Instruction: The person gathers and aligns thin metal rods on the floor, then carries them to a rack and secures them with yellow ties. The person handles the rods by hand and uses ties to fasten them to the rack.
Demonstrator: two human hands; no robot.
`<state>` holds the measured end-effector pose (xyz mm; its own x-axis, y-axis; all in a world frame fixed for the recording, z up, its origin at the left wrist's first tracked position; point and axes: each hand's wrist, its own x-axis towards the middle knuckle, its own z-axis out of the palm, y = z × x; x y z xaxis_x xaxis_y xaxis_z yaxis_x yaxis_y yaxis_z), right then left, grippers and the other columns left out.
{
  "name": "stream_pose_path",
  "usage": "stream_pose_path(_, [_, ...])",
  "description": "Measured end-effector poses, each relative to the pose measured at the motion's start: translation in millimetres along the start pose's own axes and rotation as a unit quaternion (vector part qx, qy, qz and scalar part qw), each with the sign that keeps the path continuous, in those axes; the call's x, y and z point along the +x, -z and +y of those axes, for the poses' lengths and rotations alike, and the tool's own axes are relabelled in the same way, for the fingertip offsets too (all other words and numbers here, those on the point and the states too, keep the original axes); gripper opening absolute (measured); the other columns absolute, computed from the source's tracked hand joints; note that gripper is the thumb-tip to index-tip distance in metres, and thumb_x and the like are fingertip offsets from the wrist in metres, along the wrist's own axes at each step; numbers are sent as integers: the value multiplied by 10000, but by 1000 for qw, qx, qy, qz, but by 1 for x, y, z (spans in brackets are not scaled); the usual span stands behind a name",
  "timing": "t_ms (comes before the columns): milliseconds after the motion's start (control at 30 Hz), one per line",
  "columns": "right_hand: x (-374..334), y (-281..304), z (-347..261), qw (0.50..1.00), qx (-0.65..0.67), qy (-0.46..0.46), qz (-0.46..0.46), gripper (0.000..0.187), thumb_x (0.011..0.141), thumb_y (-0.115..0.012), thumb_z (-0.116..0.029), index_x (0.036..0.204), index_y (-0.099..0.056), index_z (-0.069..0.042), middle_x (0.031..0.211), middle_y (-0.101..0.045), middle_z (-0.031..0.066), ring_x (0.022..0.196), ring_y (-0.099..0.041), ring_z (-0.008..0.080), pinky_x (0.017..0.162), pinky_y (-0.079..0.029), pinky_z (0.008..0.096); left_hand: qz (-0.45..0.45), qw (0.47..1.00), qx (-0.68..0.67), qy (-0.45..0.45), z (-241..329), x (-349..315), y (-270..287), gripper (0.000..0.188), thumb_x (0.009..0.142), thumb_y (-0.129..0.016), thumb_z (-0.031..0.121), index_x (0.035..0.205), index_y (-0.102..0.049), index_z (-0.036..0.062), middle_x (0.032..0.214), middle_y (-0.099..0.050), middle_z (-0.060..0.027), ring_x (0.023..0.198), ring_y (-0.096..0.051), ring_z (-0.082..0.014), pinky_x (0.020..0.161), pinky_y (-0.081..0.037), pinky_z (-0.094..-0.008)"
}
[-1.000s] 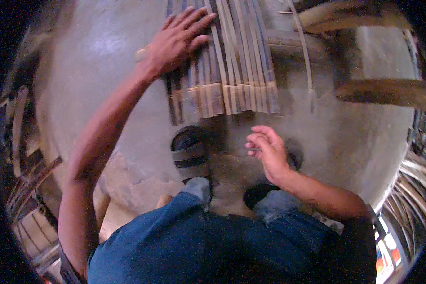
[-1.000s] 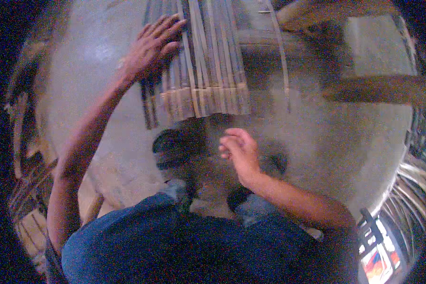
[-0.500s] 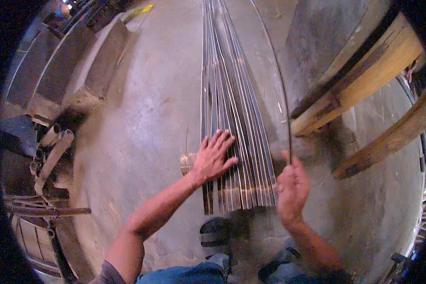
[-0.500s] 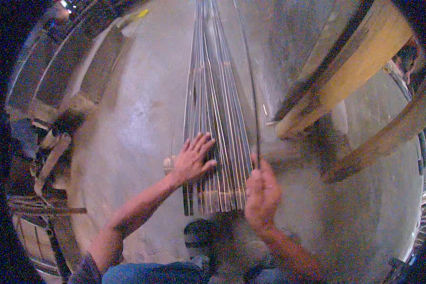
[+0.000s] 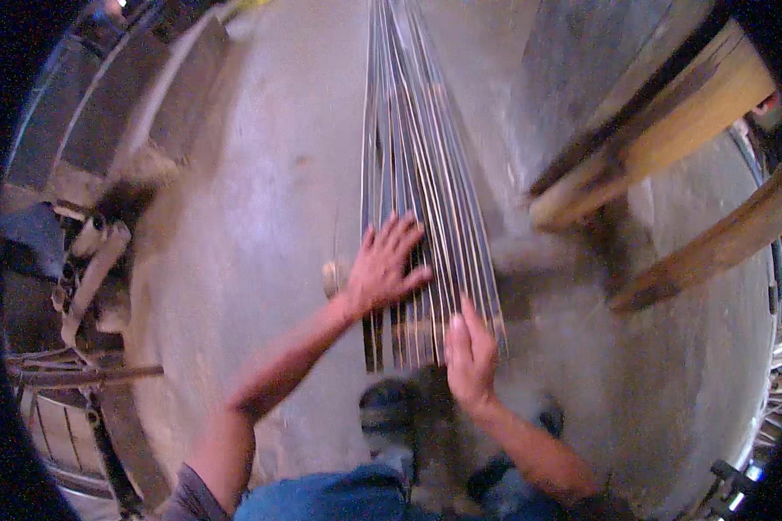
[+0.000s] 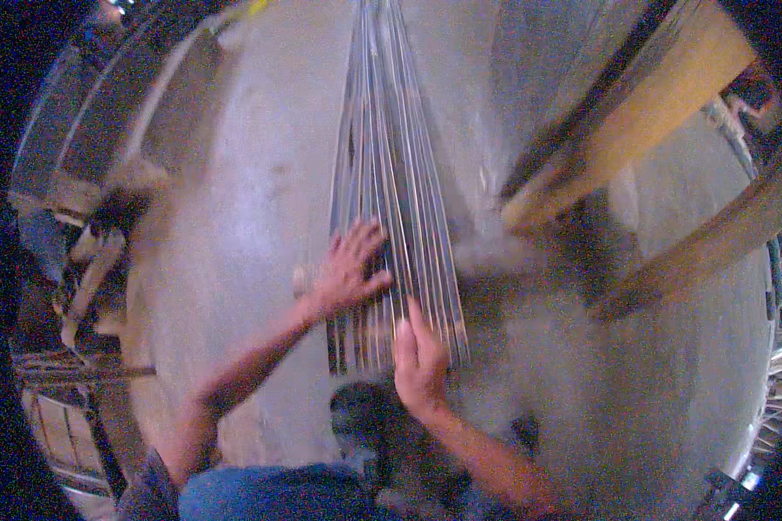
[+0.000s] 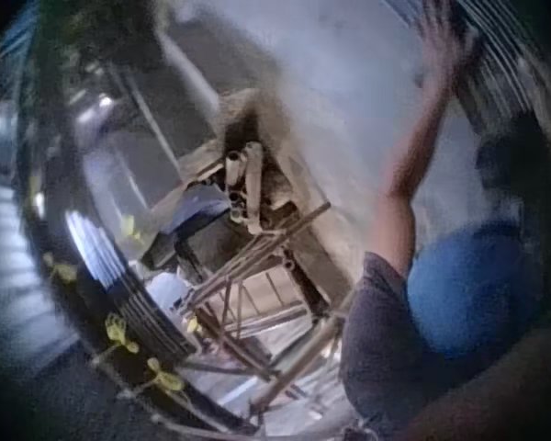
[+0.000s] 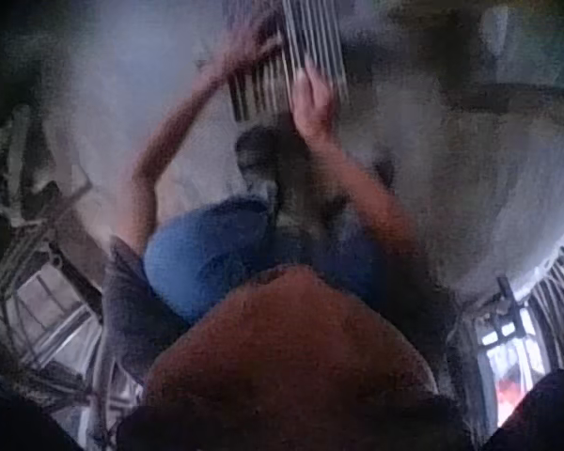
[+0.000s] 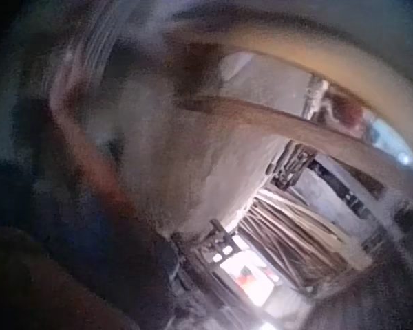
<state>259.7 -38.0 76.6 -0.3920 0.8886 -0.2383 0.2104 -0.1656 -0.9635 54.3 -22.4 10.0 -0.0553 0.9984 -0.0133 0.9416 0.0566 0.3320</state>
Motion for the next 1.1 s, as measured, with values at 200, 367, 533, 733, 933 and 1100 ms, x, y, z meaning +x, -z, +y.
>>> stream_pose_path(200, [-12, 13, -11, 952, 137, -242, -131, 384, 982, -439, -205, 1300, -443, 10, 764, -590, 38, 631, -545, 79, 547, -456, 220, 70, 995, 54, -43, -15, 27, 10, 696, 874, -432, 585, 1389, -341, 126, 1468, -298, -107, 1365, -247, -316, 1087, -196, -535])
stream_pose_path(367, [-30, 35, -2, 922, 141, -324, -160, 362, 956, -508, -185, 1265, -497, 4, 930, -620, 72, 801, -593, 99, 700, -505, 226, 75, 995, 54, -32, -15, 26, 11, 687, 877, -437, 584, 1390, -337, 137, 1471, -294, -94, 1379, -221, -308, 1101, -180, -522])
stream_pose_path(533, [-27, 38, 5, 939, 93, -285, -172, 299, 944, -521, -198, 1170, -579, -12, 842, -570, 10, 766, -540, 76, 700, -475, 223, 94, 993, 57, -47, -17, 26, 8, 683, 876, -433, 588, 1383, -347, 139, 1466, -305, -89, 1371, -241, -310, 1095, -194, -525])
stream_pose_path(733, [-30, 34, 21, 924, 165, -254, -233, 265, 939, -520, -206, 1117, -592, -24, 849, -538, -4, 789, -518, 83, 722, -454, 247, 89, 992, 69, -56, -20, 25, 3, 672, 878, -436, 579, 1382, -347, 142, 1465, -307, -89, 1371, -240, -314, 1090, -199, -534])
stream_pose_path(933, [-20, 27, 40, 871, 277, -380, -141, 163, 893, -602, -155, 1017, -559, -58, 898, -600, 16, 799, -563, 102, 720, -477, 249, 93, 992, 56, -61, -21, 26, 6, 647, 897, -411, 555, 1390, -335, 144, 1472, -292, -90, 1373, -237, -312, 1093, -192, -536])
stream_pose_path(1100, [-17, 18, 44, 873, 283, -374, -135, 154, 863, -636, -130, 983, -562, -69, 912, -616, 23, 807, -573, 99, 713, -475, 241, 79, 993, 65, -50, -24, 21, 4, 647, 905, -414, 539, 1406, -311, 143, 1487, -266, -75, 1386, -209, -295, 1112, -155, -514])
